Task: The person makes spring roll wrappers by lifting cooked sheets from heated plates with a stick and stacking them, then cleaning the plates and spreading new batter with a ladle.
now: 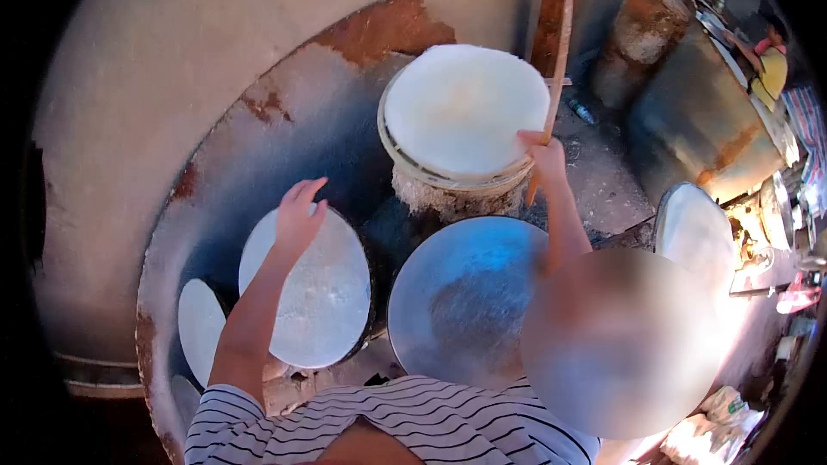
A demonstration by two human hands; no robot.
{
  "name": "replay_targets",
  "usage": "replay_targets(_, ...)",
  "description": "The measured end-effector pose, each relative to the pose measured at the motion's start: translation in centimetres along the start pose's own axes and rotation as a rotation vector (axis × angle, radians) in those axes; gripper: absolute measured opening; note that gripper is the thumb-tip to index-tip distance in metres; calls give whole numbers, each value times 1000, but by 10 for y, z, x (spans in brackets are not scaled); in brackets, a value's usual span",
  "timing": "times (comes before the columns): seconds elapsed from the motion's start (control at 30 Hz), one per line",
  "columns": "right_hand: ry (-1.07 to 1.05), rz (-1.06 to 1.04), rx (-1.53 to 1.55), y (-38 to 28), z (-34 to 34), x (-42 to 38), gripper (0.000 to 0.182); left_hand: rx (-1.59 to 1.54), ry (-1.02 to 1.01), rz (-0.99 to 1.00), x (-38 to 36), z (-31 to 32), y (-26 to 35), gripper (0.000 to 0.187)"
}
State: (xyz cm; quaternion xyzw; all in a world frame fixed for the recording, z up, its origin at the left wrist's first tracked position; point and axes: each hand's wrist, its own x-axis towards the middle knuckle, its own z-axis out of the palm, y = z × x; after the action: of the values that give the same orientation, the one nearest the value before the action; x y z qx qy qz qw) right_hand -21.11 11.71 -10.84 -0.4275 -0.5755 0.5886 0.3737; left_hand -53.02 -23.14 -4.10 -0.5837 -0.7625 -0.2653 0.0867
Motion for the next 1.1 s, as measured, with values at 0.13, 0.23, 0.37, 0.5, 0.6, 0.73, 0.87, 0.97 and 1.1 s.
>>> replay_targets(0.13,61,-8,-134,26,-9,30,38,6,-93,-267,-81,-56,-16,36)
replay_targets(0.23,-7,-139,-392,18,3,23,28,105,-43,-417,-156,-105,-2,32)
replay_targets(0.37,53,-258,-683,10,-35,-43,34,8,-123,-786,-264,-136,32,35)
replay_targets(0.5,-482,-275,-849,23,28,-110,40,-21,-159,-1036,-378,-141,53,36)
replay_targets(0.6,-930,-274,-693,-5,163,-281,31,-46,-205,-1224,-460,-171,71,36)
replay_targets(0.73,-1537,-498,-514,1,316,-493,36,96,-123,-1297,-612,-207,79,36)
replay_targets(0.87,-1843,-581,-285,40,395,-674,46,167,71,-1527,-758,-261,106,33)
replay_targets(0.97,-1824,-613,-262,47,450,-773,29,241,289,-1698,-825,-309,136,30)
replay_targets(1.1,-1607,-1077,-505,25,536,-854,24,327,608,-1714,-900,-327,148,27)
